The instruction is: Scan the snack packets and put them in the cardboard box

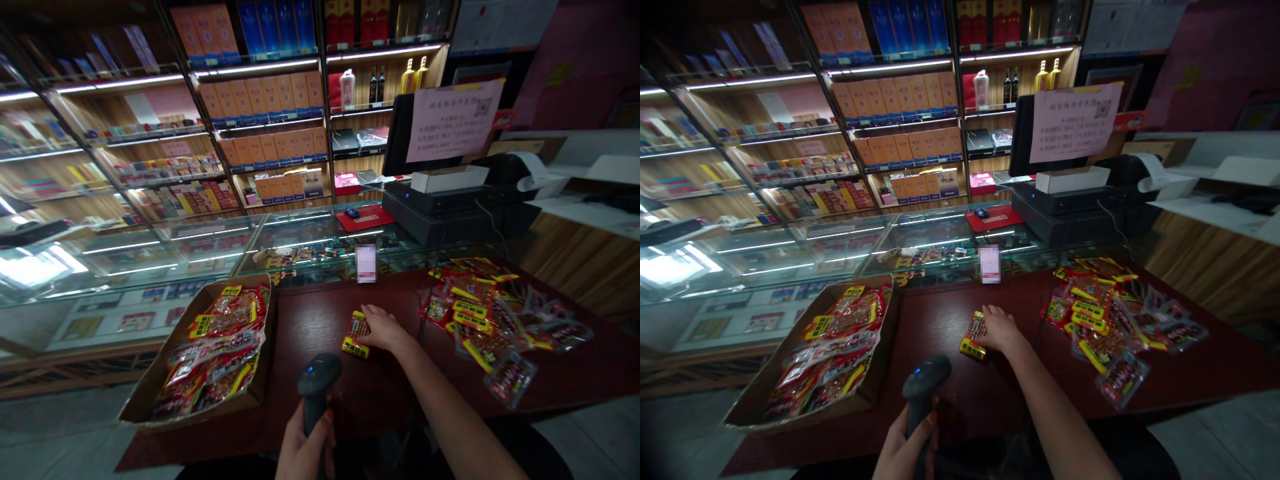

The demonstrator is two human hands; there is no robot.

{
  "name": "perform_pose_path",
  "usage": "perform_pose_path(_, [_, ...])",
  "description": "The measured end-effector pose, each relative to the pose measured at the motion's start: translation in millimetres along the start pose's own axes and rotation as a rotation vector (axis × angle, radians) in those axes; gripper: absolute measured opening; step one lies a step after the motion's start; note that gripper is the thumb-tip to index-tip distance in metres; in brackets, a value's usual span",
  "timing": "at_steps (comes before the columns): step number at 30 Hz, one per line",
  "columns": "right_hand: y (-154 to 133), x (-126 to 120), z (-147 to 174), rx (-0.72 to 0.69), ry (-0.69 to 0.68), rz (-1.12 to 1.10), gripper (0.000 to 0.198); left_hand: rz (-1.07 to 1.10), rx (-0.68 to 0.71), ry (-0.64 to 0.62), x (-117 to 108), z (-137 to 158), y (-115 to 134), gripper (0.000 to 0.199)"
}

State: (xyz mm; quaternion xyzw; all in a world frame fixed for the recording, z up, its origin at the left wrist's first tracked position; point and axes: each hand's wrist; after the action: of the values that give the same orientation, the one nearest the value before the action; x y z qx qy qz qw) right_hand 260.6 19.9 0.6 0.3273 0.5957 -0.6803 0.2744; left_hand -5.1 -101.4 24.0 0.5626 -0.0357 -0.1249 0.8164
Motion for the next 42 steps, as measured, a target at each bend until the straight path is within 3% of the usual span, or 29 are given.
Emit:
perform_pose_path(3, [-5, 5, 4, -0.007, 0.008, 0.026, 0.092, -0.046, 0.003, -0.025, 1, 4, 8, 0.059])
perform_pose_path(7, [4, 8, 13, 0.035, 0.048, -0.077, 0.057, -0.094, 0.029, -0.072, 2, 5, 12, 0.052])
perform_pose_path(11, [25, 12, 26, 0.059, 0.211, -0.360, 0.033, -0.089, 0.033, -0.072, 5, 5, 6, 0.050])
perform_pose_path(13, [32, 19, 34, 0.064, 0.265, -0.607, 0.033, -0.072, 0.024, -0.072, 6, 4, 4, 0.050])
perform_pose_path(16, [33, 32, 49, 0.086, 0.331, -0.994, 0.054, -0.081, 0.018, -0.074, 9, 6, 2, 0.048])
perform_pose_path(19, [29, 45, 62, 0.137, 0.381, -1.172, 0.053, -0.104, 0.027, -0.097, 9, 7, 3, 0.041])
perform_pose_path(24, [28, 55, 68, 0.189, 0.427, -1.243, 0.050, -0.176, 0.079, -0.128, 10, 9, 7, 0.032])
perform_pose_path(32, [32, 57, 67, 0.137, 0.445, -1.274, 0.053, -0.250, 0.087, -0.130, 12, 12, 16, 0.030])
perform_pose_path(38, [24, 50, 71, 0.195, 0.449, -1.259, 0.050, -0.241, 0.116, -0.111, 14, 7, 8, 0.025])
perform_pose_path(42, [1, 39, 67, 0.246, 0.404, -1.363, 0.046, -0.115, 0.065, -0.041, 14, -6, -5, 0.037])
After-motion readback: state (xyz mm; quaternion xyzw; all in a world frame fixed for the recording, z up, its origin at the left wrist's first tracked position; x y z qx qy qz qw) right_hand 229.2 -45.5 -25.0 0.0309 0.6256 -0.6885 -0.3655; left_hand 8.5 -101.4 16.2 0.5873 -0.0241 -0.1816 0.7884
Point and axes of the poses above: each hand's wrist, its own z-axis away from the middle knuckle, its own x-axis out of the palm, y = z × x, and after that the axes turned 12 degrees about -z, right-handed
